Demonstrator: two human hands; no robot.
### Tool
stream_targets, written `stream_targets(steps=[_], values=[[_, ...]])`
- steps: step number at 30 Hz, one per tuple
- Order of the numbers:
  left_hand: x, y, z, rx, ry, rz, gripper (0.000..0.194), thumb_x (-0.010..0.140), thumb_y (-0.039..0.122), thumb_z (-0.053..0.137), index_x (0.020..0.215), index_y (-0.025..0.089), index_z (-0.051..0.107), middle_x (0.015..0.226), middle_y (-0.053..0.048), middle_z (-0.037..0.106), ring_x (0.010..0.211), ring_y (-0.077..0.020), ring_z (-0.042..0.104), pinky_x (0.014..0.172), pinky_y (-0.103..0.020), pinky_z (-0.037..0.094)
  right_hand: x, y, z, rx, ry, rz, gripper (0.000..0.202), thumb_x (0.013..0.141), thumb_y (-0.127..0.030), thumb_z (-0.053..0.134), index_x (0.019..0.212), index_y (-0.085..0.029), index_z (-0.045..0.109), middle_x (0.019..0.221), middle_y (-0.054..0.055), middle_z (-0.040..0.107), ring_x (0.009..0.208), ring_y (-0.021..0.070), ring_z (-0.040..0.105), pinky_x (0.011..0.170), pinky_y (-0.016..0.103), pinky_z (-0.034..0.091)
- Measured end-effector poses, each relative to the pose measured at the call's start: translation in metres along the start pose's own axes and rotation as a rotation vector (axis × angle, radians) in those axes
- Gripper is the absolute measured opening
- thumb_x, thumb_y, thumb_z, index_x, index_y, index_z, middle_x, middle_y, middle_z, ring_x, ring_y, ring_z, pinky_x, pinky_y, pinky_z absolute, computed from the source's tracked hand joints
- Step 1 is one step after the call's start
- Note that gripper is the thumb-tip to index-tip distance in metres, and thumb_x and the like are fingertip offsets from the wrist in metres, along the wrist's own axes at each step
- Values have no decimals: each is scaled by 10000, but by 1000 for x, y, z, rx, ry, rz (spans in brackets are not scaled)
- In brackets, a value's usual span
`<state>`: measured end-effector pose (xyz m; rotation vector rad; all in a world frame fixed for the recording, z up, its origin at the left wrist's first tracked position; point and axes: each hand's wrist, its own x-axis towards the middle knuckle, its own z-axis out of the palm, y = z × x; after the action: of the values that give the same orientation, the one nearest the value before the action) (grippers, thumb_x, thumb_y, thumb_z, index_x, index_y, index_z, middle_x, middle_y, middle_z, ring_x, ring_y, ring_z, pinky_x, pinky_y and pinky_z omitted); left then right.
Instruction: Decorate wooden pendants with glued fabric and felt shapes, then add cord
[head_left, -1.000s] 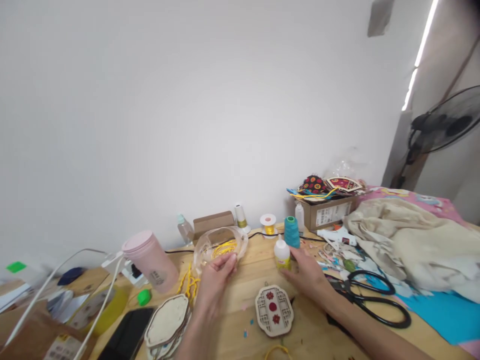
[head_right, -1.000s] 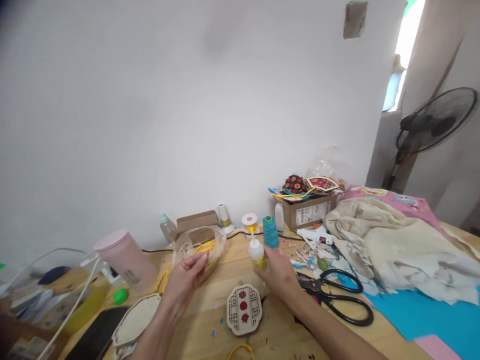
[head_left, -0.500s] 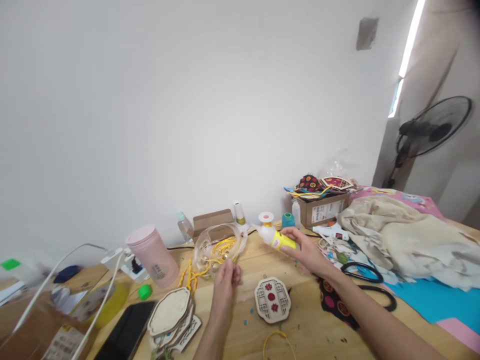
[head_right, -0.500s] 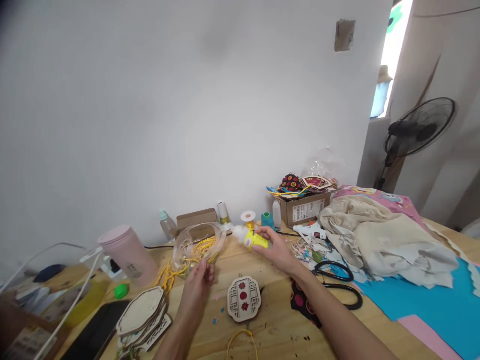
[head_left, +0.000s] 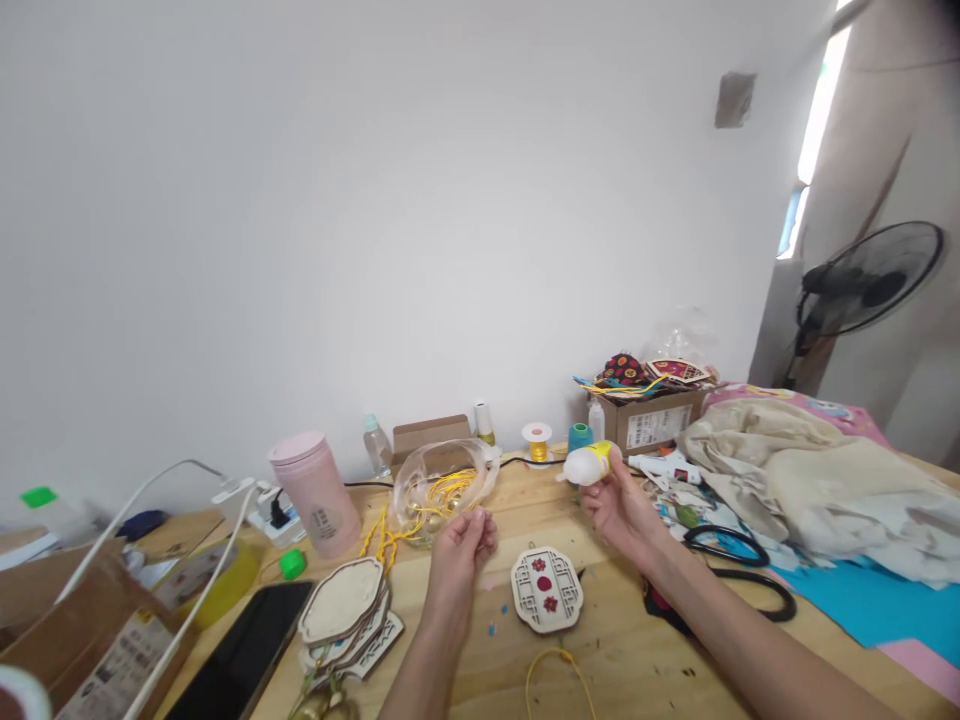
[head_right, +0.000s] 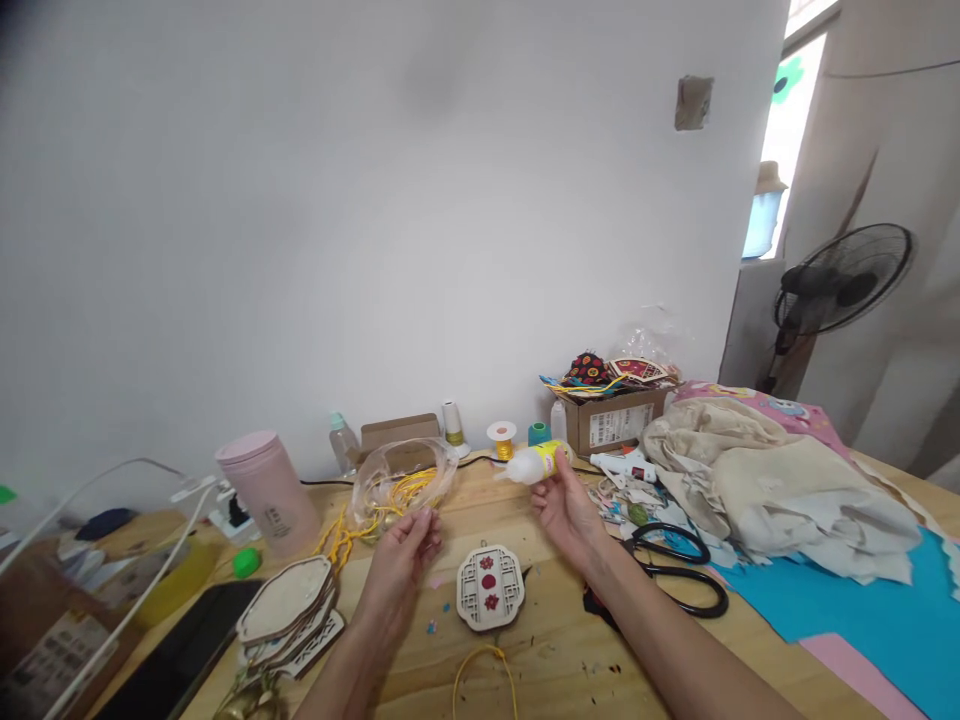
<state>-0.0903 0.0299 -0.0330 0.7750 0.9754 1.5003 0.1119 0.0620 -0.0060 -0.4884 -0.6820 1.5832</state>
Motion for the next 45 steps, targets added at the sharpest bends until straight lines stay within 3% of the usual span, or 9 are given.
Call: stream_targets(steps=[3, 7, 13, 18, 24, 32, 39, 45], values=[[0, 0, 1, -36, -23, -10, 300, 541, 395, 715, 582, 136, 569, 504, 35, 559, 437, -43, 463, 451, -156, 381, -1, 7, 0, 21, -26, 116, 201, 708, -358, 609, 761, -176, 542, 603, -20, 603, 405, 60, 486, 363, 149, 417], [-2, -2, 6, -83, -72, -42, 320, 554, 414, 702, 545, 150, 521, 458, 57, 504, 398, -40, 417, 408, -157, 358, -5, 15, 1, -5, -37, 149, 217, 676, -322, 656, 804, -175, 558, 676, -12, 634, 530, 78, 569, 499, 166, 483], [-10, -1, 11, -111, -87, -169, 213, 547, 249, 750, 624, 119, 600, 569, 32, 546, 511, -46, 503, 570, -178, 474, -13, 23, 6, -167, -16, 28, 246, 636, -271, 692, 827, -168, 578, 828, 28, 654, 782, 159, 602, 718, 260, 477], [-13, -3, 12, -124, -61, -267, 103, 618, 122, 702, 704, 116, 646, 631, -5, 596, 563, -61, 561, 645, -196, 505, -16, 23, 10, -312, 41, -92, 396, 486, -205, 776, 820, -167, 565, 857, 43, 652, 818, 211, 583, 742, 310, 444], [-13, -6, 12, -59, -51, -292, 131, 600, 110, 710, 714, 128, 648, 645, -12, 622, 571, -71, 575, 660, -213, 502, -16, 22, 6, -541, 98, -188, 393, 509, -297, 755, 815, -156, 553, 821, 72, 665, 739, 218, 603, 693, 333, 462], [-7, -9, 12, 319, -19, -80, 209, 581, 325, 692, 652, 137, 634, 589, 7, 621, 553, -94, 532, 589, -200, 426, -19, 25, 6, -821, 2, -158, 345, 487, -285, 754, 739, -160, 555, 753, 61, 677, 683, 216, 623, 613, 320, 489], [-10, 1, 10, 675, -114, 112, 137, 652, 304, 604, 606, 175, 615, 592, -2, 614, 603, -160, 530, 580, -243, 374, -23, 28, 12, -1000, -126, -199, 253, 541, -215, 715, 740, -162, 568, 738, 38, 668, 661, 193, 612, 562, 275, 482], [-14, 5, 8, 851, -165, 194, 146, 695, 308, 550, 609, 203, 604, 600, -2, 608, 620, -180, 527, 587, -256, 350, -19, 28, 12, -991, -109, -198, 278, 524, -217, 722, 743, -171, 557, 715, 26, 656, 633, 182, 608, 553, 275, 497]])
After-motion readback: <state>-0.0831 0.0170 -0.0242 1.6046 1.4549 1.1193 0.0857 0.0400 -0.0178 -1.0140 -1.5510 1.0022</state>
